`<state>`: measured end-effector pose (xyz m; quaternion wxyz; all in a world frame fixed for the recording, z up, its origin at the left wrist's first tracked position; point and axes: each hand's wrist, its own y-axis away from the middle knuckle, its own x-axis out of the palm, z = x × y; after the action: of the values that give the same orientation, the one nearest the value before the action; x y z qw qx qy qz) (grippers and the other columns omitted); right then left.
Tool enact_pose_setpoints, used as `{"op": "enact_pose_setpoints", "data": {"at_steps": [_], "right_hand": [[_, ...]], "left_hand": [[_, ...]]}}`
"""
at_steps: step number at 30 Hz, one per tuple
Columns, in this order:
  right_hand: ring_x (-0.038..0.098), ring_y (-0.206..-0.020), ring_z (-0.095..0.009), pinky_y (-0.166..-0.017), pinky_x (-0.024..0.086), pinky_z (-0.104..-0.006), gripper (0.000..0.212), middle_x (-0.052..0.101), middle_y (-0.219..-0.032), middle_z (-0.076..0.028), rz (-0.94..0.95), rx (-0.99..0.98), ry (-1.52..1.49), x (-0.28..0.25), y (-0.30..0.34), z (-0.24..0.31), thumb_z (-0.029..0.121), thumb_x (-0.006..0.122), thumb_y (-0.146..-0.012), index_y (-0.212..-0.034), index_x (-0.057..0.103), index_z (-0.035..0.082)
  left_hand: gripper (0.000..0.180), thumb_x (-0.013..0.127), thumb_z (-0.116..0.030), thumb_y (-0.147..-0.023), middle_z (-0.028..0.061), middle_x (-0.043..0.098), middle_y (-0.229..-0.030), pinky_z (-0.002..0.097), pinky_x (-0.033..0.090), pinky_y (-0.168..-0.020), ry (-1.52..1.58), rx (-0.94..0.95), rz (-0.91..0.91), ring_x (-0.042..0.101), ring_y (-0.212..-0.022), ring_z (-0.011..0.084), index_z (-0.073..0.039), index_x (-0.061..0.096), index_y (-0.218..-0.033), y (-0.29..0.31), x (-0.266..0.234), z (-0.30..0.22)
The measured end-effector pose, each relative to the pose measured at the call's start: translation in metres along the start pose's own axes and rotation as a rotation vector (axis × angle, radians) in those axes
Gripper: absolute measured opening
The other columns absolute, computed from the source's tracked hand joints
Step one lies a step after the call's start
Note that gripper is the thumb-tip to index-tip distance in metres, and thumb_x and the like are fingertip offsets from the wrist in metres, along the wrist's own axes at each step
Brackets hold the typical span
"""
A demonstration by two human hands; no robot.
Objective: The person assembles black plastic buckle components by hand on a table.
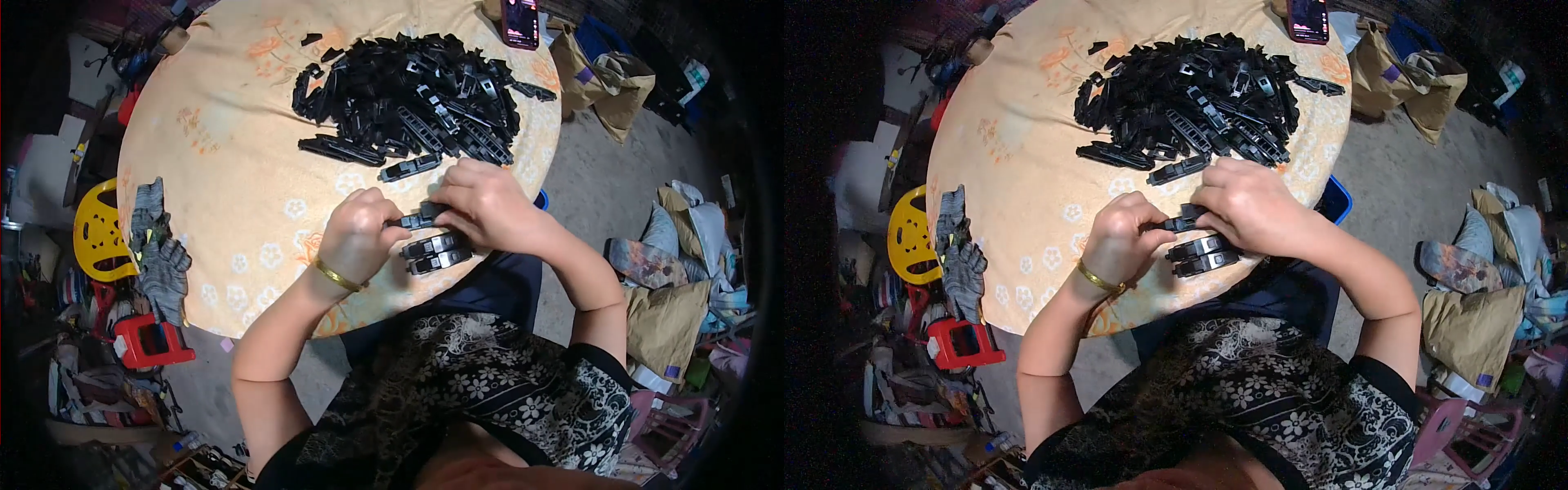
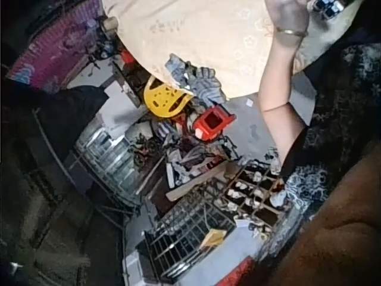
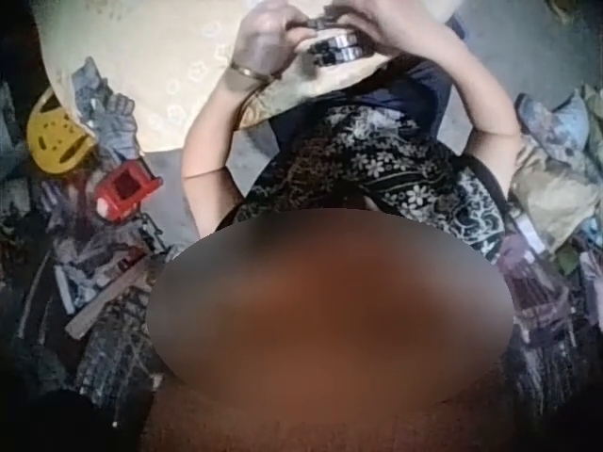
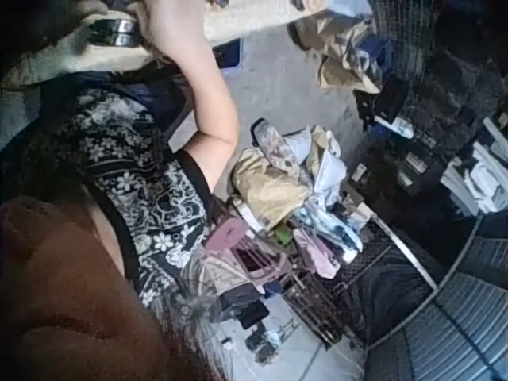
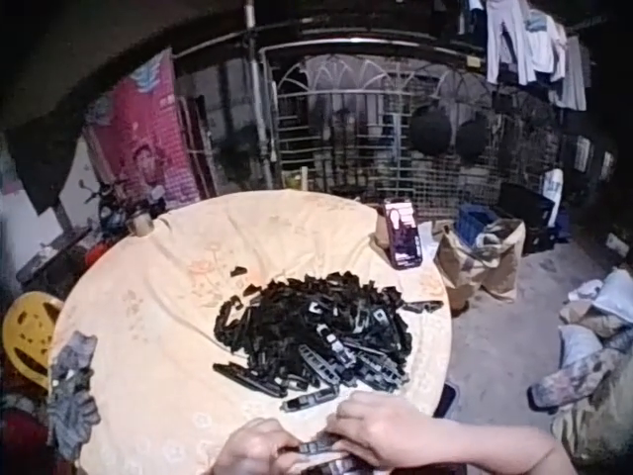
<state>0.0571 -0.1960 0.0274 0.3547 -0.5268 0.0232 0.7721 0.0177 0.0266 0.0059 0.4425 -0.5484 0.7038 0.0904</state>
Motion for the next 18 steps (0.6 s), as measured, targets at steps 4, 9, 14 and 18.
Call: {"op": "enact_pose_setpoints", "data": {"at_steps": [4, 9, 14, 18], "right_hand": [[0.057, -0.079, -0.028, -0.070, 0.047, -0.0389, 0.019, 0.057, -0.077, -0.009, 0.018, 0.046, 0.012, -0.001, 0.006, 0.001, 0.016, 0.073, -0.071, -0.083, 0.066, 0.004], [0.057, -0.078, -0.028, -0.069, 0.047, -0.0388, 0.015, 0.055, -0.075, -0.009, 0.072, 0.002, 0.116, -0.006, 0.005, 0.003, 0.014, 0.071, -0.070, -0.079, 0.065, 0.004], [0.057, -0.077, -0.029, -0.068, 0.047, -0.0387, 0.016, 0.055, -0.074, -0.010, -0.007, -0.107, -0.052, 0.007, 0.003, -0.003, 0.015, 0.071, -0.069, -0.075, 0.062, 0.003], [0.058, -0.079, -0.030, -0.068, 0.047, -0.0384, 0.023, 0.057, -0.078, -0.011, 0.083, -0.054, -0.078, 0.006, -0.001, -0.006, 0.016, 0.075, -0.070, -0.085, 0.067, 0.002]], "left_hand": [[0.018, 0.079, -0.007, -0.062, 0.0115, 0.059, -0.069, 0.0362, 0.048, -0.063, 0.017, -0.043, 0.040, 0.058, -0.068, 0.0272, 0.000, 0.067, -0.073, 0.001, -0.001, -0.001], [0.020, 0.081, -0.007, -0.059, 0.0105, 0.059, -0.069, 0.0357, 0.047, -0.062, -0.020, -0.055, 0.042, 0.058, -0.068, 0.0268, -0.001, 0.068, -0.074, 0.002, -0.002, -0.001], [0.021, 0.082, -0.007, -0.059, 0.0099, 0.058, -0.069, 0.0357, 0.046, -0.062, 0.046, 0.016, 0.047, 0.057, -0.068, 0.0268, -0.001, 0.067, -0.073, -0.004, 0.003, -0.001], [0.022, 0.082, -0.009, -0.059, 0.0096, 0.057, -0.070, 0.0362, 0.046, -0.066, 0.044, 0.017, 0.099, 0.056, -0.072, 0.0285, -0.003, 0.065, -0.072, -0.005, 0.004, -0.002]]}}
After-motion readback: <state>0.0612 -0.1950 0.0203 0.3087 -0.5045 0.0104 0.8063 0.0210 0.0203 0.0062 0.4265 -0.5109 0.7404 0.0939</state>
